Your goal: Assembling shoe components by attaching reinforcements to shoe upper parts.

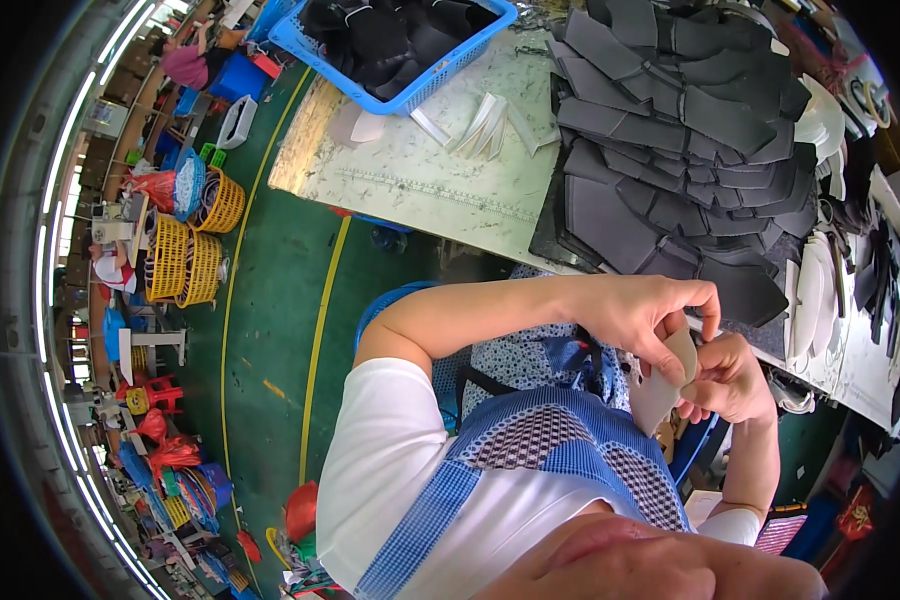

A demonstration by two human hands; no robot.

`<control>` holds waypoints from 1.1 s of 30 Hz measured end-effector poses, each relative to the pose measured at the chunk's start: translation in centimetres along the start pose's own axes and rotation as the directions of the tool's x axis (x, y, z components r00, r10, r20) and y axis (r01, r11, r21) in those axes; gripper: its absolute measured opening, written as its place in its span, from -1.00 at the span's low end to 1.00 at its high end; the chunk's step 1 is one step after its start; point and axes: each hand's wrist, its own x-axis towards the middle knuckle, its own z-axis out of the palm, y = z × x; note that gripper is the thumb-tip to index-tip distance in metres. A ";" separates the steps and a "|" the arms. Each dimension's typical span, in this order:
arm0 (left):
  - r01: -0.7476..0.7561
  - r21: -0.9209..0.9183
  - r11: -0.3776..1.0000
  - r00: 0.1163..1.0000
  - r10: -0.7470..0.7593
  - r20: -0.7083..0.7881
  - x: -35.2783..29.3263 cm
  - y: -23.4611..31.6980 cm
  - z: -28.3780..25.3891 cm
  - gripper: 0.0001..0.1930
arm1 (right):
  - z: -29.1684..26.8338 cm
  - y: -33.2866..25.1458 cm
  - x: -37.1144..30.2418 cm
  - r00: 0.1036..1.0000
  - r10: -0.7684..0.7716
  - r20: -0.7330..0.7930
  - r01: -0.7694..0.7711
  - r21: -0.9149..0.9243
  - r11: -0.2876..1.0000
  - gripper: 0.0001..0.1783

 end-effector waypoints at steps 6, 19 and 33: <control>-0.347 0.531 0.773 0.926 0.373 0.062 1.3 -0.1 0.0 -0.54 | -1.5 6.0 0.0 0.952 -0.276 -0.135 0.300 0.206 0.931 -0.84; -0.469 0.847 0.250 0.767 0.592 0.249 3.9 -0.2 1.1 -0.64 | -0.5 7.3 0.9 0.915 -0.397 -0.074 0.375 0.521 0.767 -0.79; 0.070 0.175 0.982 0.960 -0.018 -0.280 -6.2 -5.7 1.4 -0.66 | -4.9 25.5 -9.6 0.466 0.301 -0.832 -0.389 0.113 0.914 -0.64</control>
